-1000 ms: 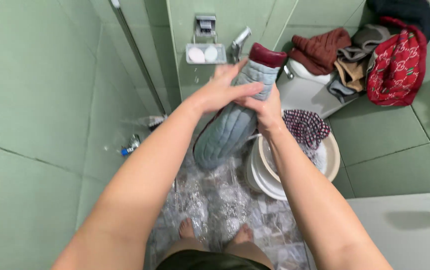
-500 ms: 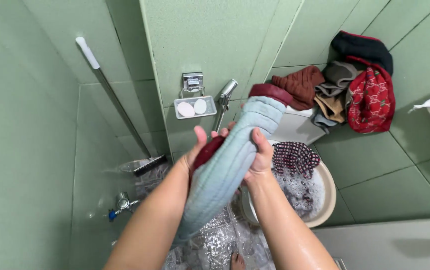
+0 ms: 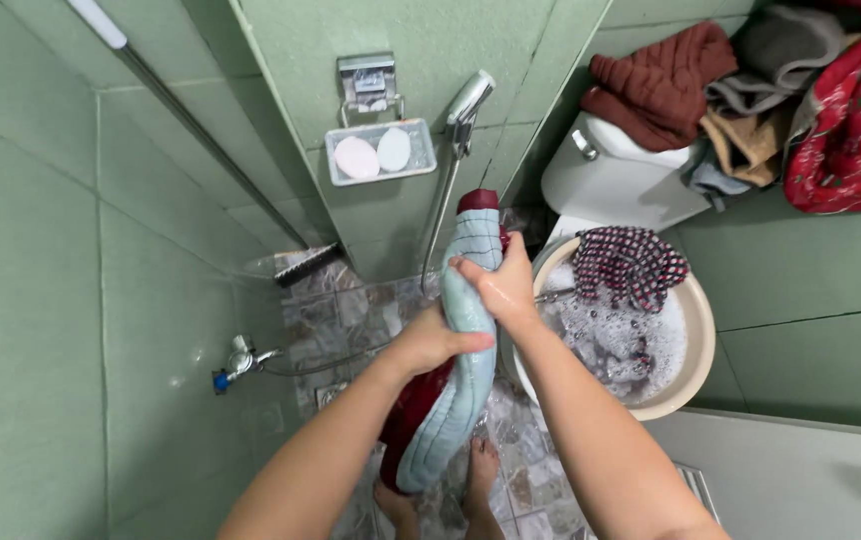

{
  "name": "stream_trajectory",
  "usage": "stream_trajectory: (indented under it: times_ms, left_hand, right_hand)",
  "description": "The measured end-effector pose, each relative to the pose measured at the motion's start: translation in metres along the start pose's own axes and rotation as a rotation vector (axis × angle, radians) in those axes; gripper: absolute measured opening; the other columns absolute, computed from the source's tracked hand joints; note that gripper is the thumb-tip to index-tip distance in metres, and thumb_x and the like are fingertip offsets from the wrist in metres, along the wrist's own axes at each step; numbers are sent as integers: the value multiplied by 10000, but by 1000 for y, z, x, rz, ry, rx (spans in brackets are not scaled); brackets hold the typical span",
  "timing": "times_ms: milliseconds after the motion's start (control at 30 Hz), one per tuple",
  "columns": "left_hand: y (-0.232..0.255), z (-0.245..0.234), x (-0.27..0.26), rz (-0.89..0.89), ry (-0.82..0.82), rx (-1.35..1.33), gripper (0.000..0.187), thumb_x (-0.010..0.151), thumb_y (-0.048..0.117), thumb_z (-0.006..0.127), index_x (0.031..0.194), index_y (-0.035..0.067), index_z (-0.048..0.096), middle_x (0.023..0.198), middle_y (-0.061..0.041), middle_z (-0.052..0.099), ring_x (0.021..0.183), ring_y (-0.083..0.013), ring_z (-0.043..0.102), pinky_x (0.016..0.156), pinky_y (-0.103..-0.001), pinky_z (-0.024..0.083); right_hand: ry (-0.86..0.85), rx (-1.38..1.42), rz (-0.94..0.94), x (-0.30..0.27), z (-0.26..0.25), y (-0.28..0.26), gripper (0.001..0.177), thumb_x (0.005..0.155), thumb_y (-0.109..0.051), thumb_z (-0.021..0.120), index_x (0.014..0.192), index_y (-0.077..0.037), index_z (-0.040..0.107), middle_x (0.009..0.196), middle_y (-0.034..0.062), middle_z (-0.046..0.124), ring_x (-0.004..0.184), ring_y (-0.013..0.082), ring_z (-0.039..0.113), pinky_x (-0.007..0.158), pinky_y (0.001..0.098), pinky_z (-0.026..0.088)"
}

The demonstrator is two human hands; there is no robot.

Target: The person washes clothes by hand in a basin, using a handheld shower head to rinse the items and scrubbing them in soapy water before wringing them out.

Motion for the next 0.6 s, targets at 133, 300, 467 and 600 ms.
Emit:
stream_trajectory:
  times_ms: [133, 300, 467, 600]
  left_hand:
    - [5, -2, -13, -3, 196, 248, 792, 547, 269, 876, 1259, 13, 641, 1154, -127, 758, 1059, -221, 742, 947, -341, 576]
    - [13, -1, -39, -29, 198, 161, 854, 573, 255, 870, 1343, 41, 569, 1202, -94, 730, 1097, -194, 701, 968, -321, 533]
    - [7, -2, -34, -61, -198, -291, 812, 639, 203, 804, 1388, -15, 576, 1215, -132, 707, 1094, -217, 672, 972, -326, 534]
    - [-5, 22, -14, -132, -571, -807, 779, 769, 304, 750, 1425, -49, 523, 1182, -211, 656, 910, -289, 655, 812, -403, 547]
  right_hand:
    - [84, -151, 58, -17, 5, 7, 649, 702, -286, 870, 1137, 23, 500, 1073, 253, 699, 983, 355, 703, 911, 409, 543]
    - [-249, 254, 230, -14, 24, 42, 1028, 648, -400, 882, 1417, -40, 303, 1289, 241, 621, 1153, 353, 646, 996, 433, 515]
    - [-784, 1288, 317, -23, -4, 49, 1384, 623, -836, 737, 1641, -44, 234, 1599, 205, 436, 1453, 413, 449, 1188, 583, 387]
    - [-554, 1322, 326, 2, 37, 51, 1400, 452, -944, 629, 1586, -263, 169, 1642, 160, 259, 1473, 507, 277, 1103, 735, 271]
Point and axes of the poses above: each hand's wrist, its own x-axis towards the middle knuckle, its own z-axis out of the palm, y = z × x, the point moved 7 cm from there along x, towards the middle knuckle
